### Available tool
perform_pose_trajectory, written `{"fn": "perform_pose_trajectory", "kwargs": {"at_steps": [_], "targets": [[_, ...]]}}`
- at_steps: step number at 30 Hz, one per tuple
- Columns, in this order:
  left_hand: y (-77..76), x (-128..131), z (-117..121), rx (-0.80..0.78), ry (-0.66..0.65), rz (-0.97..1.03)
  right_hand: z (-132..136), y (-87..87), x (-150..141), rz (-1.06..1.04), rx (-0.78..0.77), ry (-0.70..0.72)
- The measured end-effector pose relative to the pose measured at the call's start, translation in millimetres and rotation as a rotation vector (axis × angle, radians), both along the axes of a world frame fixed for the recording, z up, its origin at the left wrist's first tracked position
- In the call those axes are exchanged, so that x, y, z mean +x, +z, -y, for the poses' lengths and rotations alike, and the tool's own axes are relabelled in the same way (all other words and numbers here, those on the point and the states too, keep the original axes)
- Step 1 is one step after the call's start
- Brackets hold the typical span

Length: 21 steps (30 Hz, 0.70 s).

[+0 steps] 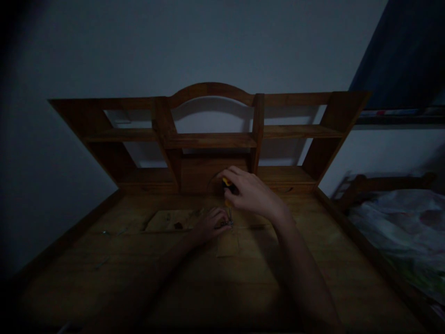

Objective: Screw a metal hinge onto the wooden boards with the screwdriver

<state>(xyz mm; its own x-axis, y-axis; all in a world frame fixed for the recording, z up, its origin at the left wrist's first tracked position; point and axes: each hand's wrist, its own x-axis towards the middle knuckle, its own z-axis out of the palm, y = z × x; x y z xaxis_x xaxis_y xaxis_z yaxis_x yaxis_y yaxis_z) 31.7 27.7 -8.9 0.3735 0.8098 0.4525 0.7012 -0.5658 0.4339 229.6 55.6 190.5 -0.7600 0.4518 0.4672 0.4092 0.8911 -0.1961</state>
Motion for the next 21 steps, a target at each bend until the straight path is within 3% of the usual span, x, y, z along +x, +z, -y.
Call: {"fn": "perform_pose_trajectory", "kwargs": {"at_steps": [5,10,15,21], "targets": [[0.7,-0.4,0.3,-0.004,-0.005,-0.005,-2.3,-3.7,-0.5,-0.004,0.057,-0.184],[-0.8,-0.4,-0.8,0.002,-0.008,-0.017,-1.8,-3.2,-0.7,-0.010,0.007,-0.044],[-2.2,0.0,-1.6,0.014,-0.018,-0.025,-0.3,-3.5,-2.0,-0.003,0.030,-0.150],[-2.8,-0.5,-1.5,0.027,-0.028,-0.038,-2.4,-2.8,0.1,-0.019,-0.010,-0.040]]}}
